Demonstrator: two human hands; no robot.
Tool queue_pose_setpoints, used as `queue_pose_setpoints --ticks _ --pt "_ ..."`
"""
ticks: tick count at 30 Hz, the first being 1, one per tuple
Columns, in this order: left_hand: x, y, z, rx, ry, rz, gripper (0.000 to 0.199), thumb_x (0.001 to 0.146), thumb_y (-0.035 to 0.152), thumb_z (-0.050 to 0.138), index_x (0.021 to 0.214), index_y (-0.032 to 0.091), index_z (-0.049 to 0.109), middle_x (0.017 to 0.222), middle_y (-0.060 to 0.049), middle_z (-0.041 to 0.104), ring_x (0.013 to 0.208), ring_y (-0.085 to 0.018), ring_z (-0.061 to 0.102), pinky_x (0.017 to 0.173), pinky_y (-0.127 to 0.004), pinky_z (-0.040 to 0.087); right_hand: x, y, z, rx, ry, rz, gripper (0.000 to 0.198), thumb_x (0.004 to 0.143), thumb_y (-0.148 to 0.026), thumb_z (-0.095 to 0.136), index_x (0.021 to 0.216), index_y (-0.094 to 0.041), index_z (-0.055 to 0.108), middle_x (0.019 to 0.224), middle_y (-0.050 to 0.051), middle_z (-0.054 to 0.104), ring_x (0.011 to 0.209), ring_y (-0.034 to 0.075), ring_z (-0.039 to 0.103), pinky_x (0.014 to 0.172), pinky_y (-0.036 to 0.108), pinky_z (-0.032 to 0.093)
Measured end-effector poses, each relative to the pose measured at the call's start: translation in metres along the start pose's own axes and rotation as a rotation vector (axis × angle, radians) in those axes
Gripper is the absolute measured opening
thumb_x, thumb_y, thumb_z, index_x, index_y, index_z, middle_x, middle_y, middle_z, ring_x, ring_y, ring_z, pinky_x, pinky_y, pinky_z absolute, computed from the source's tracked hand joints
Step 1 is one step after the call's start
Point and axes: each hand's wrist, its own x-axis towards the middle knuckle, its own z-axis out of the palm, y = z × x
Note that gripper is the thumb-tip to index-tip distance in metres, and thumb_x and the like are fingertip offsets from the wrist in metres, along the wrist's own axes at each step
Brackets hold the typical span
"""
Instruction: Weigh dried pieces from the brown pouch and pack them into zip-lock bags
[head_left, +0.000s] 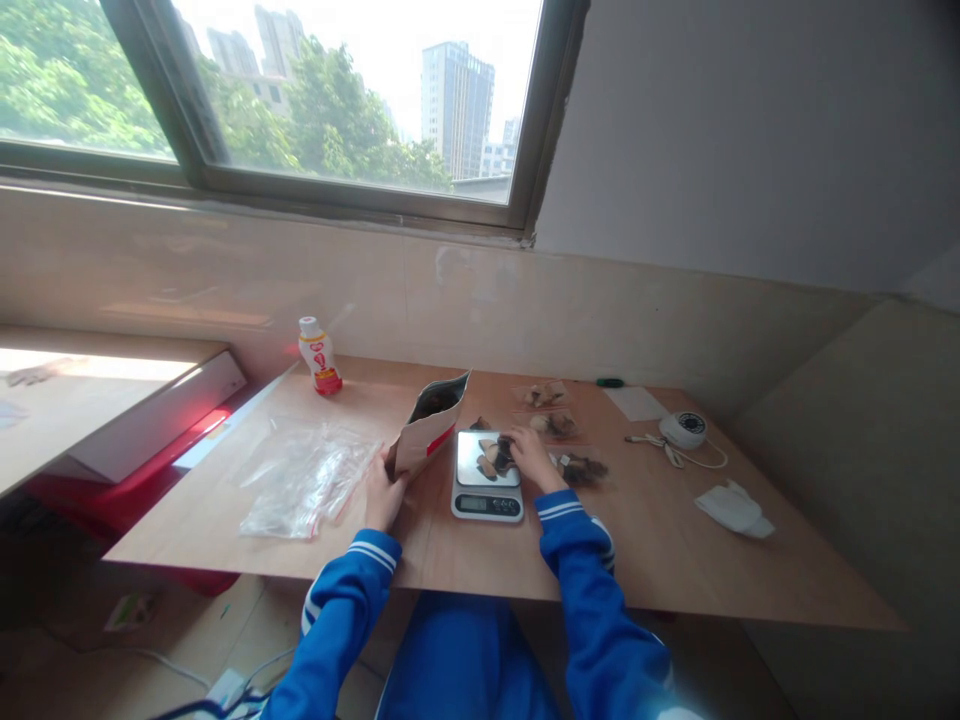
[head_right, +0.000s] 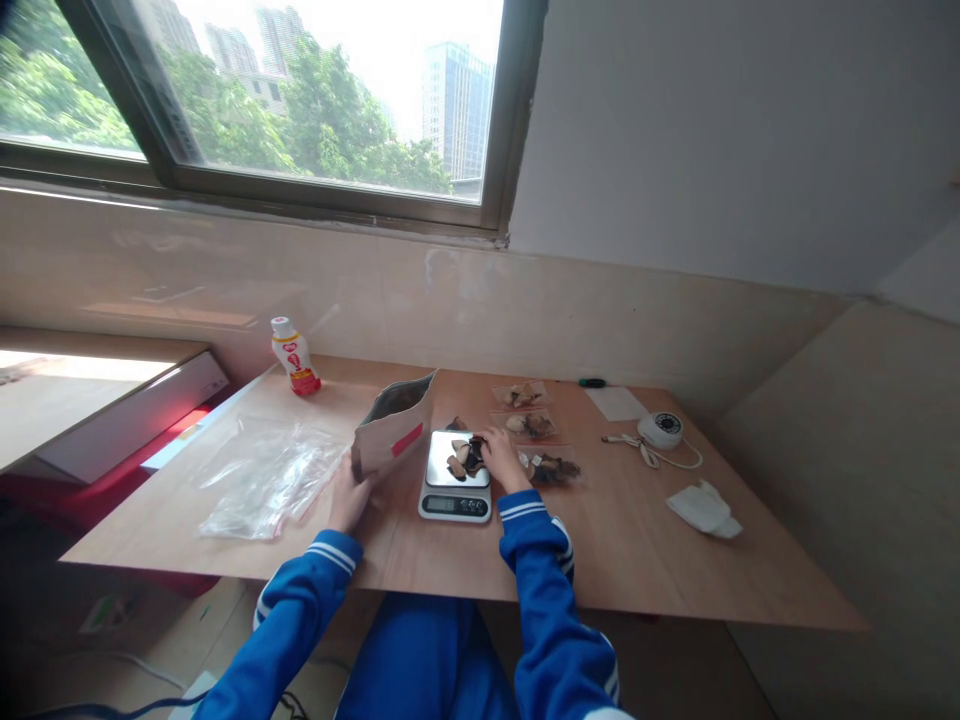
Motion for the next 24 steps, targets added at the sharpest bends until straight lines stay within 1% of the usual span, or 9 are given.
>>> queue_pose_setpoints --ticks 2,5,9,12,14,16,18,20,24 --pt "0.000 0.002 0.000 -0.015 -0.018 0.002 0.050 0.070 0.020 0.056 0.120 0.018 0.048 0.118 -0.010 0.057 0.121 -0.030 0.050 0.103 -0.048 0.040 -0.002 0.006 -0.003 -0.022 -0.041 0.022 0.048 0.079 0.000 0.044 0.117 -0.020 0.068 0.131 0.013 0.056 0.125 0.025 0.045 0.107 0.043 0.032" --pt "0.000 0.005 -0.001 -0.017 -0.018 0.005 0.049 0.070 0.021 0.056 0.119 0.017 0.049 0.118 -0.011 0.057 0.119 -0.031 0.051 0.102 -0.049 0.040 0.000 0.011 -0.011 -0.040 -0.094 0.035 0.054 0.079 0.001 0.041 0.120 -0.024 0.067 0.137 0.012 0.051 0.130 0.026 0.041 0.109 0.046 0.030" --pt "0.000 0.010 -0.003 -0.018 -0.023 -0.018 0.046 0.070 0.021 0.057 0.115 0.016 0.050 0.112 -0.010 0.058 0.113 -0.030 0.054 0.098 -0.048 0.043 0.024 -0.001 -0.018 -0.059 -0.094 -0.029 0.052 0.085 -0.002 0.035 0.126 -0.021 0.061 0.138 0.012 0.050 0.131 0.023 0.041 0.111 0.043 0.028" --pt "0.000 0.014 -0.004 -0.026 -0.024 -0.035 0.044 0.070 0.021 0.056 0.113 0.016 0.050 0.110 -0.010 0.059 0.110 -0.030 0.055 0.096 -0.048 0.044 0.054 -0.017 -0.008 -0.060 -0.133 -0.062 0.044 0.090 -0.007 0.038 0.122 -0.020 0.064 0.131 0.012 0.058 0.125 0.022 0.048 0.109 0.038 0.032" --pt "0.000 0.017 -0.004 -0.028 -0.024 -0.039 0.044 0.069 0.021 0.056 0.113 0.016 0.050 0.109 -0.010 0.059 0.109 -0.030 0.056 0.095 -0.048 0.045 0.073 -0.027 0.003 -0.059 -0.175 -0.070 0.039 0.087 -0.007 0.045 0.118 -0.019 0.067 0.125 0.011 0.063 0.119 0.022 0.054 0.107 0.035 0.035" --pt "0.000 0.018 -0.005 -0.024 -0.020 -0.038 0.045 0.069 0.022 0.056 0.113 0.016 0.051 0.110 -0.010 0.059 0.109 -0.030 0.056 0.095 -0.048 0.045 0.085 -0.034 0.013 -0.057 -0.189 -0.058 0.039 0.084 -0.005 0.051 0.117 -0.018 0.067 0.122 0.011 0.065 0.115 0.022 0.058 0.104 0.033 0.038" --pt "-0.001 0.018 -0.005 -0.016 -0.015 -0.038 0.046 0.068 0.022 0.056 0.113 0.017 0.051 0.110 -0.010 0.059 0.110 -0.030 0.056 0.096 -0.048 0.044 0.091 -0.039 0.021 -0.049 -0.176 -0.033 0.038 0.082 -0.007 0.056 0.116 -0.017 0.066 0.118 0.012 0.067 0.111 0.023 0.061 0.099 0.032 0.042" --pt "-0.001 0.018 -0.005 -0.010 -0.014 -0.046 0.047 0.068 0.022 0.056 0.114 0.017 0.051 0.110 -0.010 0.059 0.111 -0.030 0.055 0.096 -0.048 0.045 0.090 -0.042 0.024 -0.032 -0.156 -0.009 0.029 0.081 -0.011 0.061 0.109 -0.017 0.069 0.110 0.011 0.071 0.103 0.022 0.064 0.093 0.031 0.045" --pt "0.000 0.017 -0.004 0.009 -0.013 -0.064 0.049 0.068 0.021 0.057 0.117 0.018 0.050 0.111 -0.009 0.059 0.111 -0.031 0.055 0.094 -0.048 0.046 0.085 -0.048 0.016 0.024 -0.112 -0.002 0.012 0.078 -0.018 0.069 0.090 -0.016 0.072 0.091 0.009 0.074 0.089 0.020 0.066 0.082 0.029 0.048"
